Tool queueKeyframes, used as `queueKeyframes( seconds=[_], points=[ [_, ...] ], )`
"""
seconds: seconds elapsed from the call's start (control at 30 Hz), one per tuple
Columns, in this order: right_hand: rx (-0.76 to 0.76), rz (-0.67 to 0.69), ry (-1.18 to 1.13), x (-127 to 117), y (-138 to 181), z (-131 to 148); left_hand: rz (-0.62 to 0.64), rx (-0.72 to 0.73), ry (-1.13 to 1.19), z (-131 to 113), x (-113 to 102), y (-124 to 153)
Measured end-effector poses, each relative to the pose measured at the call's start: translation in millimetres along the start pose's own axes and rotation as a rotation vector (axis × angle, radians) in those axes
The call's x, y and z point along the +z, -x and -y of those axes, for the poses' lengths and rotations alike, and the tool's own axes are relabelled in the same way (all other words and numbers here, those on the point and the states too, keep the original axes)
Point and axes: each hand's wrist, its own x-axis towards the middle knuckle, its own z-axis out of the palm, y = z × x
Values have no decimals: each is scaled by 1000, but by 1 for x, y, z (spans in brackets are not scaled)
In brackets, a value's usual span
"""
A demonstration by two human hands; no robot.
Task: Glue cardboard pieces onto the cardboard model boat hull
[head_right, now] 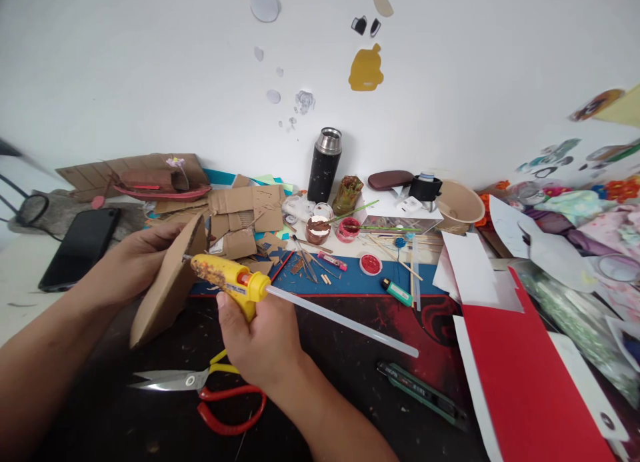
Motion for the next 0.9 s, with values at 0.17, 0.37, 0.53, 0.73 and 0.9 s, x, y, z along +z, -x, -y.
queueKeyframes(
  seconds=[0.17, 0.37, 0.53, 0.73, 0.9],
  points=[
    [8, -2, 8, 1, 1, -2, 25, -3, 2, 2, -1, -1],
    [13, -17, 14, 1, 0, -4, 22, -17, 2, 2, 0, -2],
    [6, -7, -24, 1, 0, -3, 14, -30, 28, 1, 1, -2],
    [22, 14, -52, 1, -1, -2, -1, -42, 49, -3, 4, -1],
    [17, -2, -23, 1, -1, -3, -16, -88, 37, -3, 5, -2]
  ],
)
